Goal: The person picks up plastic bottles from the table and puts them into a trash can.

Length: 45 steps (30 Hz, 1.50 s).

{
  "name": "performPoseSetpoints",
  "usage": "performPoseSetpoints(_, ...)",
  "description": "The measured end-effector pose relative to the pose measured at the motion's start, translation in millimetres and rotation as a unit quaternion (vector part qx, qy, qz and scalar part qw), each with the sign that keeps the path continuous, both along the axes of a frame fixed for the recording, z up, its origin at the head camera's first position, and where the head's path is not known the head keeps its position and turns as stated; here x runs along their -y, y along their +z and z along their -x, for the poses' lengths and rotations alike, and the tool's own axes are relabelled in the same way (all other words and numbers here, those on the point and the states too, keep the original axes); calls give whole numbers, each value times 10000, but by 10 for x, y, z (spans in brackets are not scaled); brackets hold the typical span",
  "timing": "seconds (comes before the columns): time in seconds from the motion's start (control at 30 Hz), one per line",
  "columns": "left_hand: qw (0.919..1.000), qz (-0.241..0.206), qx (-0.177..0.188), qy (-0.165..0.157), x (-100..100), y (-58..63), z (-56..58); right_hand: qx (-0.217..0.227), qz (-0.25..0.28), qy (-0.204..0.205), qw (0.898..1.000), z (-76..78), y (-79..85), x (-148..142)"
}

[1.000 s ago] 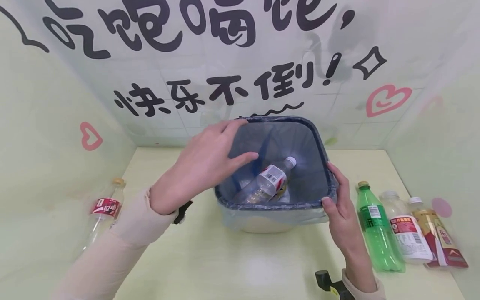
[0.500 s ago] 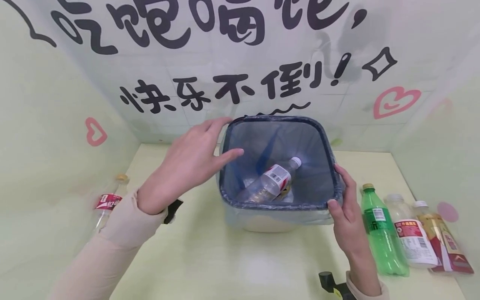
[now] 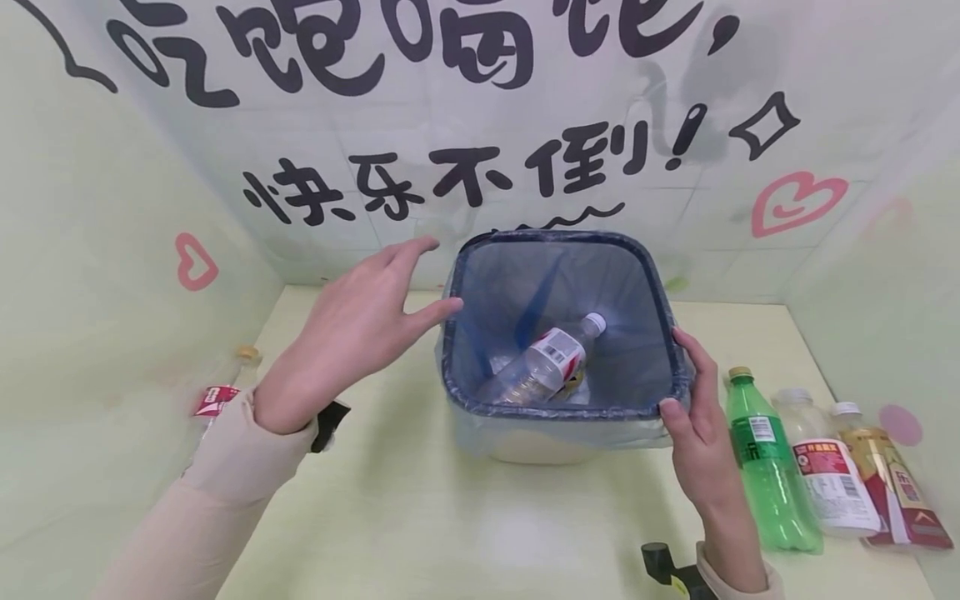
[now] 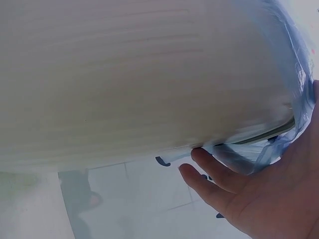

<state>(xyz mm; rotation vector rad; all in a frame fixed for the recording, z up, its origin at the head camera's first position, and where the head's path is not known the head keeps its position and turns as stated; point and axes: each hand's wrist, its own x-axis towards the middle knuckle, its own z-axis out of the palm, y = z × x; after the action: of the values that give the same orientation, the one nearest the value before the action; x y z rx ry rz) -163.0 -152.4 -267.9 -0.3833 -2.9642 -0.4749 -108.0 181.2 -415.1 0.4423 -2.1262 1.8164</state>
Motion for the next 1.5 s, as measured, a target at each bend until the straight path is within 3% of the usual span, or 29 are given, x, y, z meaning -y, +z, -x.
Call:
performPoseSetpoints(0.2, 9998, -25, 96, 168, 95, -22, -26, -33, 75, 45, 10000, 15, -7, 6)
performPoseSetpoints(0.53, 9990, -151, 154, 404, 302, -103, -88, -461, 149, 105, 9988, 7, -1, 32)
performPoseSetpoints(0.77, 9983, -195, 204, 519, 412, -136, -106, -205, -269, -122, 9994, 1, -3, -8)
performPoseSetpoints(1.0, 9968, -276, 372, 657, 584, -178, -135, -174, -361, -41, 9992, 6, -10, -24)
performPoseSetpoints(1.5, 9927, -464, 561, 964, 912, -285, -211, -270, -47, 205, 9994, 12, 20, -21)
